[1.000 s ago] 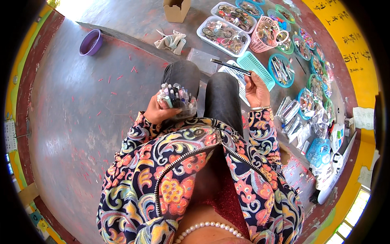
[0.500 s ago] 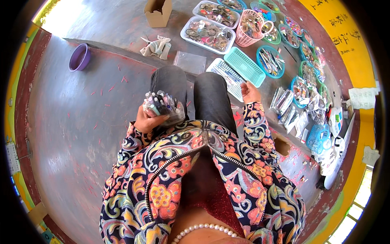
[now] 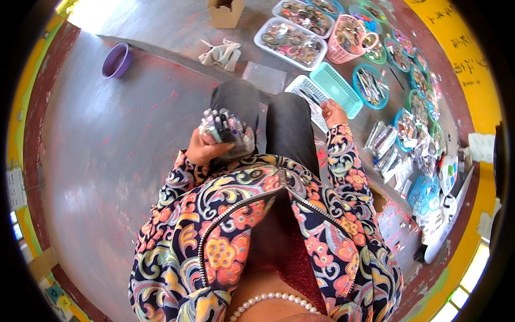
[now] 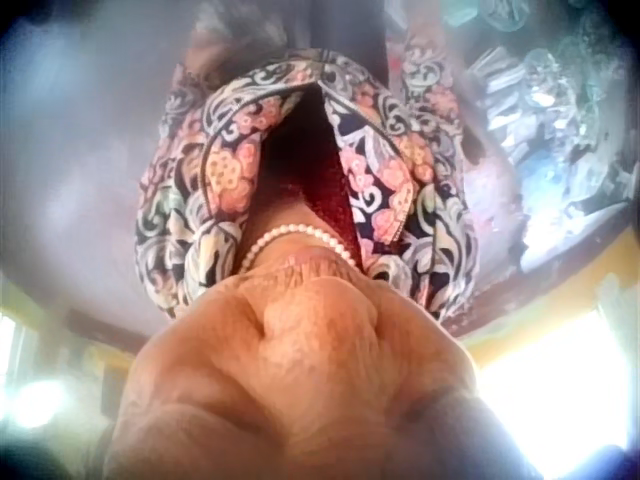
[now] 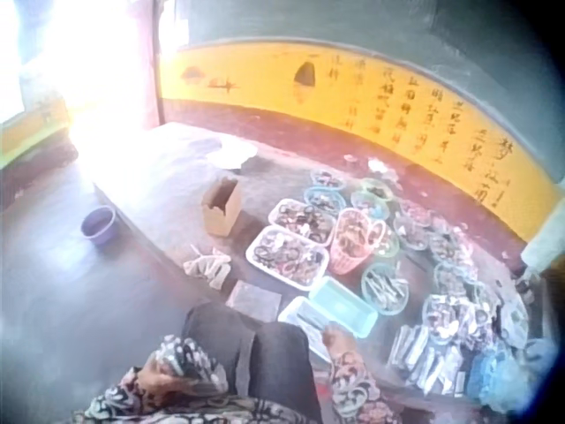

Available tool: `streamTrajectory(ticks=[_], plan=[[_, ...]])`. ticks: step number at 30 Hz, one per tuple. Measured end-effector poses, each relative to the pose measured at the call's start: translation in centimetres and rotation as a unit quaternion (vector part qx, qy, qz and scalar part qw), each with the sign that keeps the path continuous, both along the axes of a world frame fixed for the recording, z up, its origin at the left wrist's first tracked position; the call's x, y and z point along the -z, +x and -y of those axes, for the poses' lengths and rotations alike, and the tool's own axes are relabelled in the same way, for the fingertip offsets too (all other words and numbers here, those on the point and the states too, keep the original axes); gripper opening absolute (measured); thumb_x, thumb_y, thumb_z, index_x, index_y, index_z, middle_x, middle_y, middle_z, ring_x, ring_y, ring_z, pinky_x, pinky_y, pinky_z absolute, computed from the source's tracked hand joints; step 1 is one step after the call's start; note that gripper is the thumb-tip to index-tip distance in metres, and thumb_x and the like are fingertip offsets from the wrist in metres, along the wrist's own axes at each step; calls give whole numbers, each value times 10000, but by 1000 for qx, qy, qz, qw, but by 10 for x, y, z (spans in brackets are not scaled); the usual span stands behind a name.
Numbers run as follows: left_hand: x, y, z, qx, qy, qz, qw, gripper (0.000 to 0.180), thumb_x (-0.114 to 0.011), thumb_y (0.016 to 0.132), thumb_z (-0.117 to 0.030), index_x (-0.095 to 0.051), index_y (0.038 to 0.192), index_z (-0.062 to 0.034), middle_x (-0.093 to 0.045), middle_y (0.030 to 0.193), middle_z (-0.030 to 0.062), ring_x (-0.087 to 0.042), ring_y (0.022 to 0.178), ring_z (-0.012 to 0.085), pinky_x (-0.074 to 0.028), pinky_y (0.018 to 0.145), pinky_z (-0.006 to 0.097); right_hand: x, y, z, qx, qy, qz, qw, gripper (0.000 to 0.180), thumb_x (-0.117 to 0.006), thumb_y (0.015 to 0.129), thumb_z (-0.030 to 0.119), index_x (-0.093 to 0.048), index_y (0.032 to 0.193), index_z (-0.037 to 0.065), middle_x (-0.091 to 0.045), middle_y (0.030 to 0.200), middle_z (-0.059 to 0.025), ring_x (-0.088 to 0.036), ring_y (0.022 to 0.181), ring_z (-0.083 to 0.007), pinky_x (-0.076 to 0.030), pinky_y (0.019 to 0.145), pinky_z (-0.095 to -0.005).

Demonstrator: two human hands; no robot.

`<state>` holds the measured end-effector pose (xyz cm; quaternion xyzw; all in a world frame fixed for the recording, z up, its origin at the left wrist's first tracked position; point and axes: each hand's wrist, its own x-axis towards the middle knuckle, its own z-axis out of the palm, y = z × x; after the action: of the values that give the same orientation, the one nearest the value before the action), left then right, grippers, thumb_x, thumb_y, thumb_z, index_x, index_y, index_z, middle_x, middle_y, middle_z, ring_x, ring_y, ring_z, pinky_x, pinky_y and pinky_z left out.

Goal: The person sits on the floor and packs markers into small plastic bags. They pick up markers from a blue bowl, place them into a bag held in the left hand, and then seal the bag. The person repeats this process, handling markers one by one or in small groups.

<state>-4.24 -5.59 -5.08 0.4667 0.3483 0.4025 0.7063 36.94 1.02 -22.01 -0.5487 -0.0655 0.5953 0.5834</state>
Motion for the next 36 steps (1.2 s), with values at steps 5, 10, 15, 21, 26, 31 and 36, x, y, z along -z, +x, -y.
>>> streamTrajectory(ticks=[5,10,15,21,26,31,36], plan=[[-7,5,-2,-27,7,45,999,405,-637,711,73,-533,1095,-3,-575,1039,50,-532,969,149,-410,861,298,-135,-96,1,-241,126,81,959,203,-560,848,110,-578,1030,24,-633,951,-71,-603,788,-133,-452,640,-213],[-17,2,-10,23,47,39,998,487,-659,712,52,-478,1160,-9,-570,1062,55,-530,988,136,-413,875,294,-219,-165,25,-383,235,124,885,208,-574,843,101,-588,1033,18,-633,944,-58,-590,800,-106,-435,650,-206],[-8,-6,-6,61,30,21,997,517,-671,700,46,-470,1174,-10,-566,1079,49,-528,996,127,-414,884,284,-218,-188,31,-452,252,160,840,292,-635,810,144,-573,1074,36,-618,969,-33,-562,803,-69,-436,662,-197],[2,-11,-4,21,54,40,998,468,-682,675,50,-517,1109,-9,-598,1023,62,-554,959,146,-433,864,299,-204,-173,44,-553,252,367,704,574,-743,667,246,-519,1164,65,-594,975,-65,-566,801,-130,-444,676,-242],[3,-4,-4,-48,30,102,993,419,-645,658,113,-537,1043,-13,-607,977,80,-574,933,184,-450,840,325,-182,-196,53,-567,307,393,656,407,-676,698,127,-555,1077,40,-578,934,-72,-554,779,-166,-448,669,-271],[-43,-13,-14,-72,98,85,989,392,-628,688,123,-529,1048,4,-598,1013,93,-570,969,194,-451,863,332,-211,-213,29,-506,381,323,703,338,-622,725,78,-569,1057,42,-584,931,-98,-592,814,-197,-453,747,-279],[-25,-22,-15,-62,149,48,986,417,-660,673,101,-532,1061,19,-593,1022,100,-559,974,189,-438,869,338,-202,-221,21,-491,405,325,700,322,-605,735,36,-574,1055,38,-588,953,-91,-589,858,-187,-453,768,-281]])
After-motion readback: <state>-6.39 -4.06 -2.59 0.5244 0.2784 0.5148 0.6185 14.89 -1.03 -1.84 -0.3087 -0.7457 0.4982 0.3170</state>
